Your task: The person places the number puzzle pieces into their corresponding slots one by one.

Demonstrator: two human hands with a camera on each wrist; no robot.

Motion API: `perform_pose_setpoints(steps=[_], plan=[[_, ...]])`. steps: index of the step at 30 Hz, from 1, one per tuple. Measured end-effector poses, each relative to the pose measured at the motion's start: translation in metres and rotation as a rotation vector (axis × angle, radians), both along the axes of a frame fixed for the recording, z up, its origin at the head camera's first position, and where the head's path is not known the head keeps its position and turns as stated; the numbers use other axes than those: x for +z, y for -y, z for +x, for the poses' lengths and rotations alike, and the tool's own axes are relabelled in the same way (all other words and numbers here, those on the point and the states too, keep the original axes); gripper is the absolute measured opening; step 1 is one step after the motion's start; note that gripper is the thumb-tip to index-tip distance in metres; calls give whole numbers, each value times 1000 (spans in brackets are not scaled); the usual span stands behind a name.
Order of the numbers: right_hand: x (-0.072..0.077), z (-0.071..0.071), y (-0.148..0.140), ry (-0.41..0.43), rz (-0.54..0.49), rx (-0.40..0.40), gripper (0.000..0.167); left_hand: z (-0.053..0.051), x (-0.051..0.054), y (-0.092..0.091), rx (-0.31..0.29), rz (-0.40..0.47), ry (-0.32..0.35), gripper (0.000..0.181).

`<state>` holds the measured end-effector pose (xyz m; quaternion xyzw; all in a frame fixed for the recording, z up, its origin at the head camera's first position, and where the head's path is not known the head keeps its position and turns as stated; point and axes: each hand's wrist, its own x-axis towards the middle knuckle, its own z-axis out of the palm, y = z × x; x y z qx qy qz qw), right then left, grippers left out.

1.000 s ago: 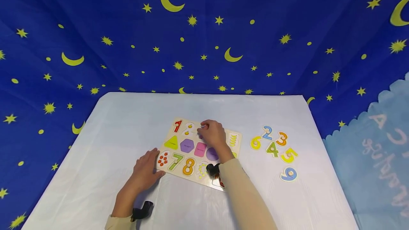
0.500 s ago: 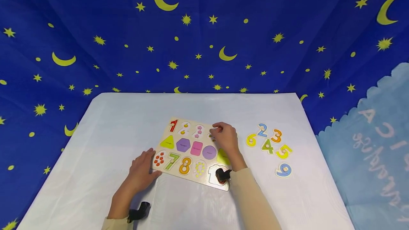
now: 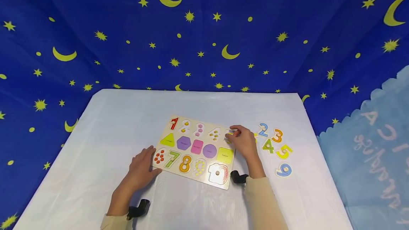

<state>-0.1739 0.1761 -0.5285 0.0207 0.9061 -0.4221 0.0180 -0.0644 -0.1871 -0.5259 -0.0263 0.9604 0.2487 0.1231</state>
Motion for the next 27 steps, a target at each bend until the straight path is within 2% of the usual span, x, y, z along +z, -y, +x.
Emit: perform_pose_setpoints(steps=[5, 13, 18, 27], plan=[[0, 7, -17, 10, 22, -42, 34, 0, 1, -2, 0, 0, 0, 81], [-1, 13, -33, 29, 102, -177, 31, 0, 3, -2, 0, 0, 10, 81], [-5, 17, -45, 22, 138, -233, 25, 1, 4, -1, -3, 10, 10, 81], [-6, 21, -53, 57, 170, -246, 24, 0, 3, 0, 8, 16, 26, 82]])
